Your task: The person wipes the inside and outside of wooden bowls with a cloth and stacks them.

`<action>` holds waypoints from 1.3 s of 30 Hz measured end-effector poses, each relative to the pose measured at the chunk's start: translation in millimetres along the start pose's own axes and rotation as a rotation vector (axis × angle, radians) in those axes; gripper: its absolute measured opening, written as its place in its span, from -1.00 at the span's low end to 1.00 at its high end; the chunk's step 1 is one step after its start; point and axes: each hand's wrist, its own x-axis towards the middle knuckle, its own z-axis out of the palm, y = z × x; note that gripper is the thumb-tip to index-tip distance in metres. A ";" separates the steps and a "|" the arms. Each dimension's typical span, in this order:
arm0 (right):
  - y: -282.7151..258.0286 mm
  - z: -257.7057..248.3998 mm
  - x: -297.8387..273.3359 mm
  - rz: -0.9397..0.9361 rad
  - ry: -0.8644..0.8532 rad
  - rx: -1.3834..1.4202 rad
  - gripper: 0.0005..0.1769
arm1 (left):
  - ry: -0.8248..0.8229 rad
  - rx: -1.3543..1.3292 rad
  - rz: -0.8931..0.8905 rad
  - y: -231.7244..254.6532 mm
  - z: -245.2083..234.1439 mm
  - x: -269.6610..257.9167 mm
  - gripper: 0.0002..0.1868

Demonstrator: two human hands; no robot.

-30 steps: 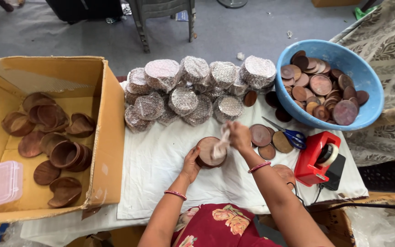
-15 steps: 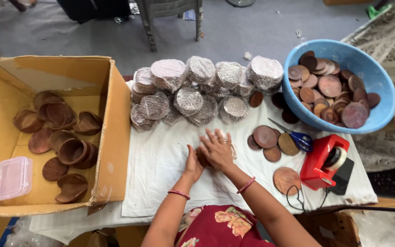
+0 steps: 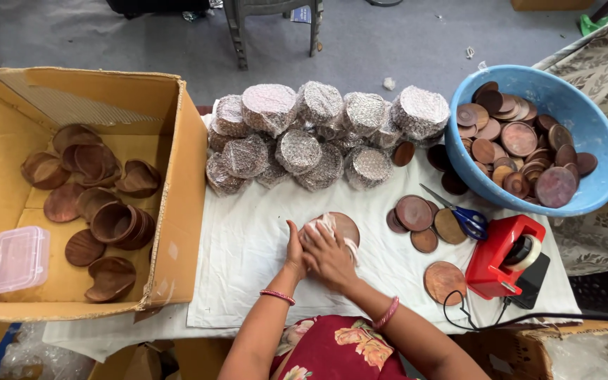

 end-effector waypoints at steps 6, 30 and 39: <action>34.2 -18.2 65.9 0.474 -0.027 0.439 -0.50 | -0.114 -0.046 0.106 -1.5 -1.7 4.1 0.24; 42.9 -30.2 75.6 0.540 -0.114 0.166 -0.70 | -0.077 0.010 0.196 -14.2 4.6 4.4 -0.41; 17.9 -37.3 18.7 0.207 0.248 -0.043 -0.48 | 0.060 0.039 0.202 -28.9 -3.9 27.6 -0.33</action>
